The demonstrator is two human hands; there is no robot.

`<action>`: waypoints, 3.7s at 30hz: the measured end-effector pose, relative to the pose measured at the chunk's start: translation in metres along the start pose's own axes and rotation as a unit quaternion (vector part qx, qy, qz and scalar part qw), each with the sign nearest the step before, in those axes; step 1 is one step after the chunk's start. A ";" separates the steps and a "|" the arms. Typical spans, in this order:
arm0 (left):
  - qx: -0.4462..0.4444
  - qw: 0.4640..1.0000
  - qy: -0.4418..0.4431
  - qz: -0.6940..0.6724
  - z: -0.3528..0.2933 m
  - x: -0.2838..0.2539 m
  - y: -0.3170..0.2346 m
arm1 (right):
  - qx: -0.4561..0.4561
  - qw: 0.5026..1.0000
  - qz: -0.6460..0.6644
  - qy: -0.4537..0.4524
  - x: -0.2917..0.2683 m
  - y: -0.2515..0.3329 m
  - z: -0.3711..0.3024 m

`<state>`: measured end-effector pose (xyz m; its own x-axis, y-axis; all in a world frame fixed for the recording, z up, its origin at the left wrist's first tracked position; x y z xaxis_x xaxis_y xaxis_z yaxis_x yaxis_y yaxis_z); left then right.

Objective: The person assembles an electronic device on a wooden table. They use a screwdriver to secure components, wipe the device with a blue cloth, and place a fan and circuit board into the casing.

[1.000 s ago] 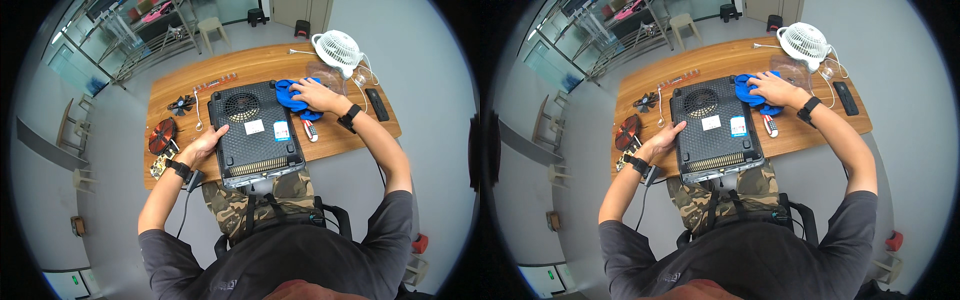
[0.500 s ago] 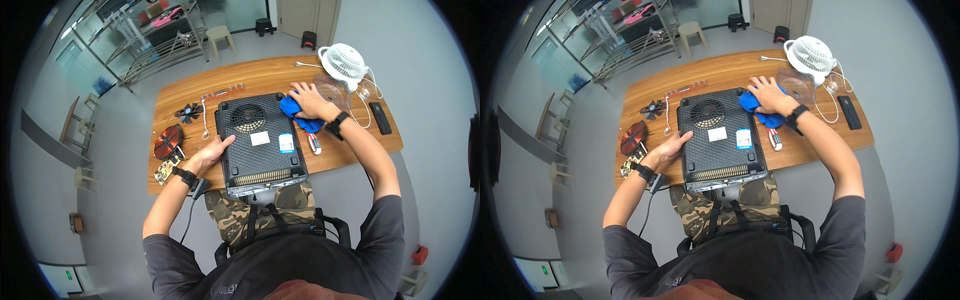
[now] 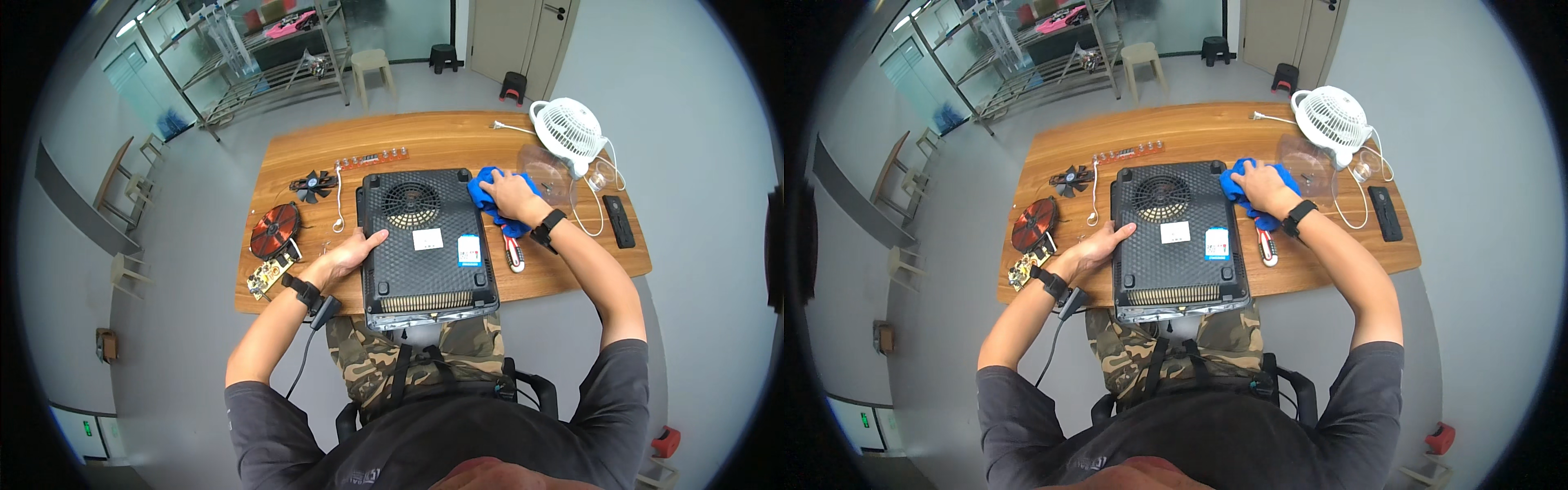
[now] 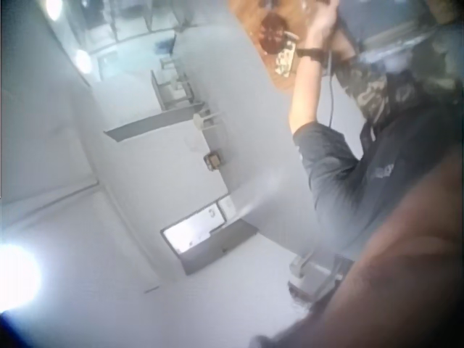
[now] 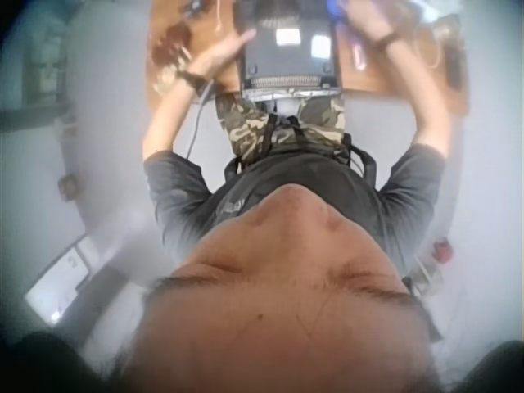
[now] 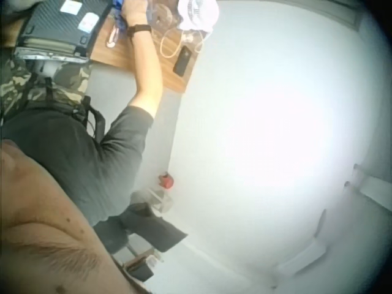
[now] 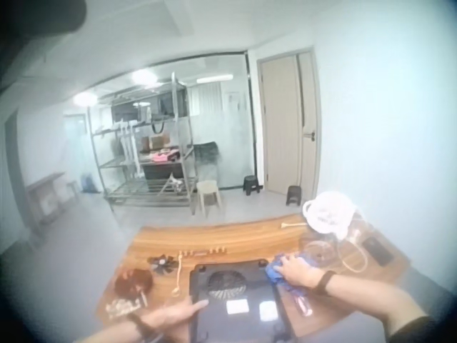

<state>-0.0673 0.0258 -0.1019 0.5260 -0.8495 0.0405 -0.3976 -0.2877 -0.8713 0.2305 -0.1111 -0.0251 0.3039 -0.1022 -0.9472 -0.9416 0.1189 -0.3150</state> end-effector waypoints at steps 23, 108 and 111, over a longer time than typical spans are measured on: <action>0.006 0.998 -0.021 0.067 -0.004 -0.003 0.002 | 0.079 0.983 0.060 -0.155 -0.004 -0.101 0.163; 0.074 0.991 -0.076 0.079 -0.149 0.007 -0.194 | 0.020 0.843 0.536 -0.038 -0.044 0.070 0.102; 0.079 0.989 -0.064 0.112 -0.145 0.025 -0.201 | -0.001 0.860 0.509 -0.044 -0.107 0.050 0.065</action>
<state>-0.0835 -0.0014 0.1456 0.5326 -0.8186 -0.2149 -0.3977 -0.0179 -0.9173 0.1603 -0.0295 0.0570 -0.6674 0.1280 -0.7336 -0.7270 0.1010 0.6791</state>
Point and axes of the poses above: each hand's wrist, its own z-axis towards the middle knuckle, its own x-axis out of the palm, y = z × x, the point moved 8 cm from there along z, towards the middle knuckle, and after that the axes turned 2 degrees about -y, right-handed, at the moved point
